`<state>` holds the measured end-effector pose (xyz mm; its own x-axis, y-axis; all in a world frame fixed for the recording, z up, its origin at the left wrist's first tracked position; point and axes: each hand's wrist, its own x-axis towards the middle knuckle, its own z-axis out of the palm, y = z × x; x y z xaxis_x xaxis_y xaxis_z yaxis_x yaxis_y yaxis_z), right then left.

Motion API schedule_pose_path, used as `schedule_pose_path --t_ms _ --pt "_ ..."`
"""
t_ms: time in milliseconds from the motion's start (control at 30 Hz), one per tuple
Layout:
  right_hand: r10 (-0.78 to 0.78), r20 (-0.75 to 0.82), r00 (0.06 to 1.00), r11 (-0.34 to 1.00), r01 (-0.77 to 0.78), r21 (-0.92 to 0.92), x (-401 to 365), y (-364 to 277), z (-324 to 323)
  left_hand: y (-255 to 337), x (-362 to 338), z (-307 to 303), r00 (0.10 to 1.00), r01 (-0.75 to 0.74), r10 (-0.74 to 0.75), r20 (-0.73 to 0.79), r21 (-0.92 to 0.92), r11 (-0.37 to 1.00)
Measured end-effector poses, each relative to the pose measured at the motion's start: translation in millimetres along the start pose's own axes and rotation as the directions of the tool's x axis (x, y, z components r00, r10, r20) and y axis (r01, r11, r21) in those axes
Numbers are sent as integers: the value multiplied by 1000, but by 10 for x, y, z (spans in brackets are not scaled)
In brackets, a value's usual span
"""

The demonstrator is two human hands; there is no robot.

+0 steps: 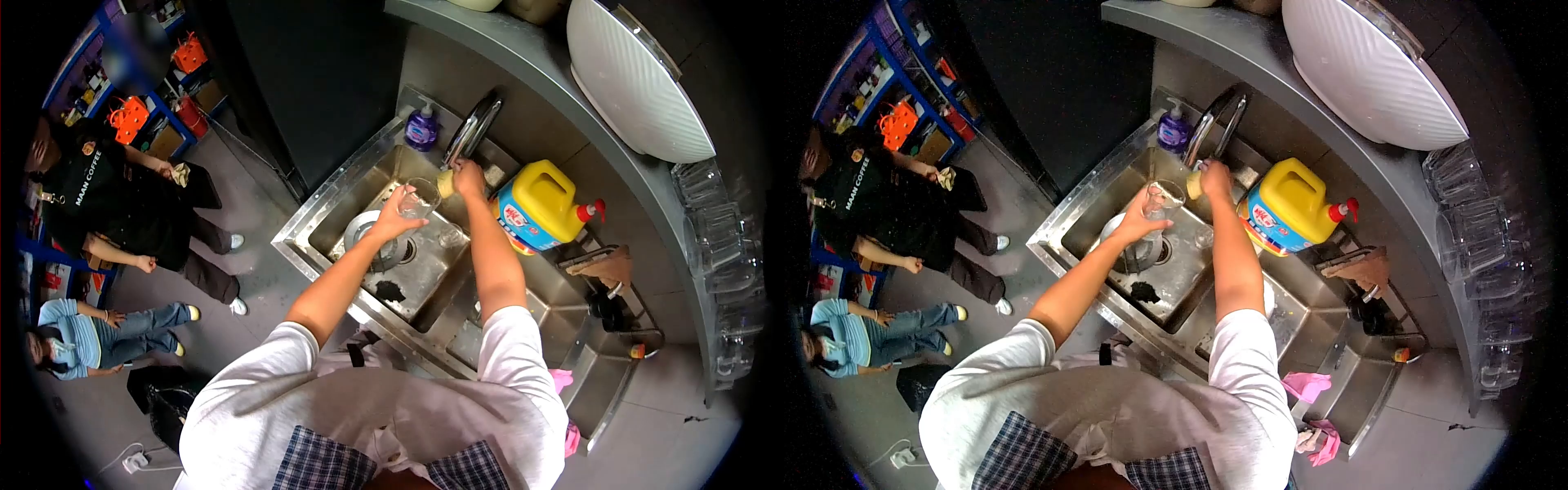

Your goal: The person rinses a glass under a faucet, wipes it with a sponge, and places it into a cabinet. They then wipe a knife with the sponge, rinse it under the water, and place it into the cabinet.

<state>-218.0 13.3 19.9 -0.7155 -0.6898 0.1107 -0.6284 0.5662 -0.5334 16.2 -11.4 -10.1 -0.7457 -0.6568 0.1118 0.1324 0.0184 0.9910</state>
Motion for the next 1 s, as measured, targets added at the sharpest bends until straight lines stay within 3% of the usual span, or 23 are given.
schedule_pose_path --t_ms 133,267,433,567,667,733,767,800,833,867,900,967,1000 --pt "3 24 1000 1000 -4 10 46 -15 -46 153 -2 27 1000 12 -12 -15 6 1000" --pt "-49 -23 999 999 49 -2 -57 1 -14 164 64 15 1000 9 -8 -8 124 992" --pt "-118 58 991 982 125 -140 -90 -23 -22 163 86 41 999 37 -37 -6 37 999" --pt "-175 40 984 973 179 -146 -87 1 -7 54 103 38 999 44 -44 -15 42 998" --pt "-130 72 989 971 142 -193 -133 -29 -38 -25 107 48 1000 4 -4 -14 13 1000" --pt "-107 138 985 950 143 -278 -15 139 84 -254 134 74 989 -119 126 -79 83 989" --pt "-173 91 981 960 189 -208 50 290 229 -283 146 47 994 -93 99 -41 126 988" --pt "-180 70 981 965 190 -179 -9 214 170 -113 51 71 971 -165 220 -94 405 900" --pt "-94 159 983 993 105 -59 -170 -154 -120 -126 12 20 996 -74 85 -33 249 966" --pt "-248 136 959 955 266 -133 -151 -91 -80 -106 48 -7 980 -176 197 -39 306 936" --pt "-155 151 976 971 179 -157 -106 -76 -34 -297 68 29 987 -148 140 -80 -95 984" --pt "-156 92 983 984 163 -76 -145 -149 -18 -126 79 -41 987 -153 158 -26 153 976" --pt "-125 67 990 992 125 -8 -222 -187 -69 -233 70 -67 986 -152 162 -41 180 972"
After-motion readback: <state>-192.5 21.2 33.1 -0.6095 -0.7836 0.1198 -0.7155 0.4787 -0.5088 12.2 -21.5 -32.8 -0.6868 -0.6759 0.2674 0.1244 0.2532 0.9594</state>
